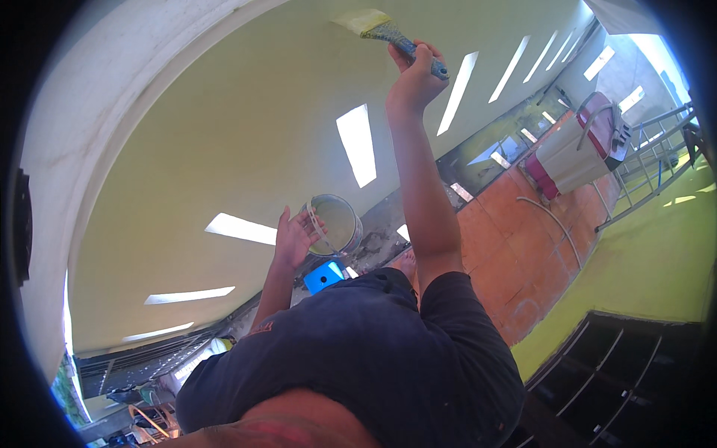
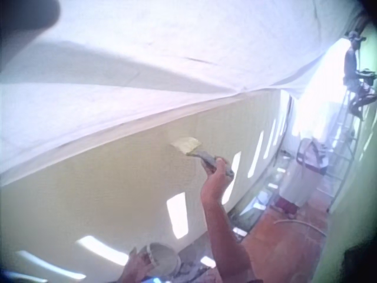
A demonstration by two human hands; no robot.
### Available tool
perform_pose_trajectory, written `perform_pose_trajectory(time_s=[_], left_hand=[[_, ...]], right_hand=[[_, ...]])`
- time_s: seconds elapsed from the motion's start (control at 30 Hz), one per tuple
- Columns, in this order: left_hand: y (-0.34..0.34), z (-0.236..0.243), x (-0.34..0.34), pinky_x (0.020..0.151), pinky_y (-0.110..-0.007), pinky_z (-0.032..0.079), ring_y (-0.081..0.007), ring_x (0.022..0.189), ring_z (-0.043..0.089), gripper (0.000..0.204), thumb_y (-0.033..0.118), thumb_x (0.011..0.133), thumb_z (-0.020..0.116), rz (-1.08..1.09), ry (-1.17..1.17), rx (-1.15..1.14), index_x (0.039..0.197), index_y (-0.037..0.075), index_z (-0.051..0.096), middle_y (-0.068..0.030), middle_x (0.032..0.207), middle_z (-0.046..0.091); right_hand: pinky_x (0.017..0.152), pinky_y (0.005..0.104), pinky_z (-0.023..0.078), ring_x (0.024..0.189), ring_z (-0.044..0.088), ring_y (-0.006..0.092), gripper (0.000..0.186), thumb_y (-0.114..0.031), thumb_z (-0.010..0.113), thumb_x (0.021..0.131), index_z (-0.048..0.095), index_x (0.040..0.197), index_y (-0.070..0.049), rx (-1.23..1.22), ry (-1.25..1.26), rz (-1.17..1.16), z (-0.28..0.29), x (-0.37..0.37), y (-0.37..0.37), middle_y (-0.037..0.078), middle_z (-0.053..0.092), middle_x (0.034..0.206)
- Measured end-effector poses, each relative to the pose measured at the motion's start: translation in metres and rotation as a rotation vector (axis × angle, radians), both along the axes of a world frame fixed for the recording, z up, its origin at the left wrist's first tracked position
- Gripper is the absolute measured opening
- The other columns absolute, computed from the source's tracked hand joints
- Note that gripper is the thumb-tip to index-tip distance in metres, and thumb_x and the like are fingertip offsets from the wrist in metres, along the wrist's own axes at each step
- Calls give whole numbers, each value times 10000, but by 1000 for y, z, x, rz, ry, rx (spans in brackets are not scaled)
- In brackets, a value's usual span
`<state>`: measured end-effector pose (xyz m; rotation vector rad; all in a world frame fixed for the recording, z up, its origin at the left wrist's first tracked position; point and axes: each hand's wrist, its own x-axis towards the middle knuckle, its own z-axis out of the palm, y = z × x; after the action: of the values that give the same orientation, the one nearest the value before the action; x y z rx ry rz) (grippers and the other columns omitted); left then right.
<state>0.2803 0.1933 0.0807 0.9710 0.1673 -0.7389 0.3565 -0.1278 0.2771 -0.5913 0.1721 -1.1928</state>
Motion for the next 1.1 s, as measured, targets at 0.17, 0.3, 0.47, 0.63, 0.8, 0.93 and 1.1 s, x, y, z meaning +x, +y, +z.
perform_pose_trajectory(time_s=[0.17,0.3,0.47,0.63,0.8,0.93,1.1], left_hand=[[7,-4,0,937,-461,498,-273,987,587,663,584,986,361,13,35,-10,1197,-26,512,-142,1008,562],[9,-7,2,942,-473,492,-281,1002,579,672,586,985,355,10,38,2,1193,-34,513,-151,1021,556],[8,-8,5,954,-489,480,-289,1017,564,692,598,979,344,1,29,48,1189,-39,515,-160,1031,553],[10,-4,6,951,-485,481,-280,1000,564,690,601,980,338,6,23,22,1185,-33,517,-155,1012,558],[10,-1,8,955,-484,479,-279,997,565,687,599,983,331,5,22,12,1181,-31,518,-150,994,556],[9,0,9,959,-483,476,-281,1011,559,691,599,984,330,7,22,7,1183,-36,515,-152,1008,549],[7,1,12,960,-483,474,-283,1026,553,695,599,983,333,-12,11,2,1193,-40,505,-153,1021,543]], right_hand=[[796,391,636,807,672,313,189,-27,543,903,491,1026,107,38,63,1,-48,3,8,193,572,967],[742,370,647,798,679,301,136,-9,556,894,540,958,109,111,283,-43,-137,-2,22,197,595,959],[692,352,646,728,683,281,131,-24,569,881,572,906,105,96,453,-134,-184,-16,17,195,615,898],[670,303,629,729,692,260,140,-37,570,872,580,935,88,14,525,-37,-125,-9,8,179,623,885],[694,333,646,728,680,291,146,-20,533,876,536,917,120,-73,188,-76,-1,-2,-5,199,601,920],[781,364,638,784,679,320,188,-49,522,902,492,980,119,-71,-132,-23,53,2,-2,205,576,960],[803,374,631,818,683,325,204,-52,534,910,487,1020,114,-109,-34,-2,3,12,18,217,566,996]])
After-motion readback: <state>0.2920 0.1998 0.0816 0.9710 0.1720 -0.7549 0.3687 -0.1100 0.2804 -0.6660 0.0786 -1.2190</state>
